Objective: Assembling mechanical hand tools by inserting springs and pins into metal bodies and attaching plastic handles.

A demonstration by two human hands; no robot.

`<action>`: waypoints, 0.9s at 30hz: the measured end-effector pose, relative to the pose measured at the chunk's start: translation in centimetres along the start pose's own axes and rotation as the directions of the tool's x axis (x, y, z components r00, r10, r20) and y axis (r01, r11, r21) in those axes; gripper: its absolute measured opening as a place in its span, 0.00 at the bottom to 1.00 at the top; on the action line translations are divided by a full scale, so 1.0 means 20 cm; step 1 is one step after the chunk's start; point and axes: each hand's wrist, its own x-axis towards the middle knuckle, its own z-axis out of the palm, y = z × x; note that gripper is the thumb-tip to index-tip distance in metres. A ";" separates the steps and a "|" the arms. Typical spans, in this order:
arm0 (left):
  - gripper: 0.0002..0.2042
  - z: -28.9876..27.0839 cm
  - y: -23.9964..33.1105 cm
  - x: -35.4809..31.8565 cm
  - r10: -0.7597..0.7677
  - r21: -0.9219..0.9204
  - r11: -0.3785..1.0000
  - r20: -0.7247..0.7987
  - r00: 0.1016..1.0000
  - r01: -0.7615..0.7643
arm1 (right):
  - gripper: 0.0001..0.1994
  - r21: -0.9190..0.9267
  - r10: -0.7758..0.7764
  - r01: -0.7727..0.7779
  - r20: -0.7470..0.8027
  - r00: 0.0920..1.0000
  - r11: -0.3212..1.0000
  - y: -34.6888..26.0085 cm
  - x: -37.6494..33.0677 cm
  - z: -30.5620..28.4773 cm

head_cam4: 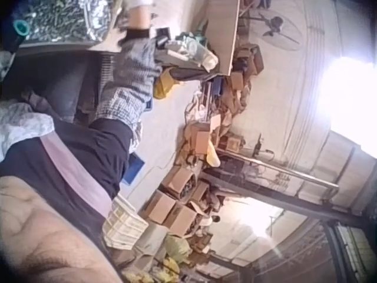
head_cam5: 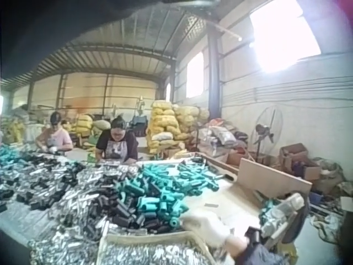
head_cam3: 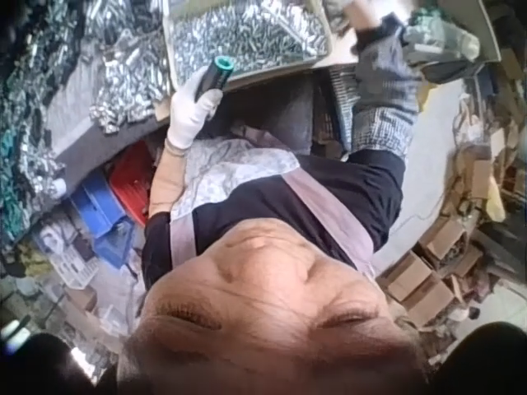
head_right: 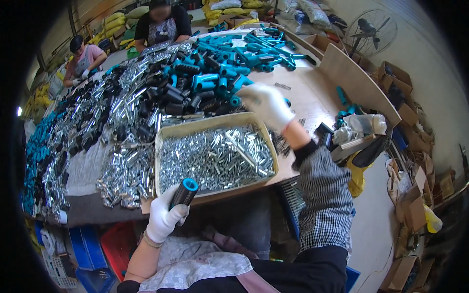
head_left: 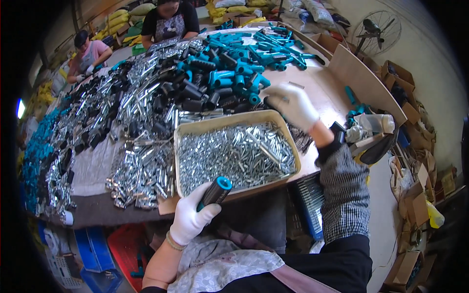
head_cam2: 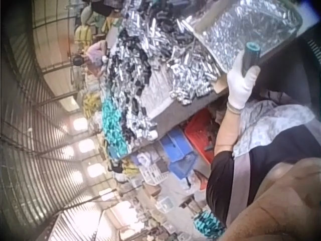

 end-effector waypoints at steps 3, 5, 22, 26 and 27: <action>0.36 0.01 -0.06 0.06 0.014 0.064 0.998 0.008 1.000 -0.015 | 0.12 -0.366 0.376 -0.389 -0.109 0.920 0.845 0.78 0.08 -0.19; 0.38 0.03 -0.06 0.08 0.024 0.059 0.998 0.026 0.999 -0.026 | 0.13 -0.610 0.609 -0.536 -0.109 0.786 0.583 1.16 0.05 -0.30; 0.33 0.02 -0.02 0.05 -0.046 0.071 0.997 0.032 0.998 0.043 | 0.13 0.024 0.569 -0.569 -0.034 0.821 0.822 0.73 0.10 -0.15; 0.34 -0.02 0.04 0.02 -0.171 0.015 0.985 0.042 0.984 0.170 | 0.10 0.237 0.100 -0.143 0.185 0.978 0.961 -0.24 -0.11 0.07; 0.34 0.00 -0.01 0.01 -0.044 0.040 0.998 0.025 0.999 0.043 | 0.08 0.217 0.013 -0.081 0.300 0.954 0.973 -0.44 -0.16 0.05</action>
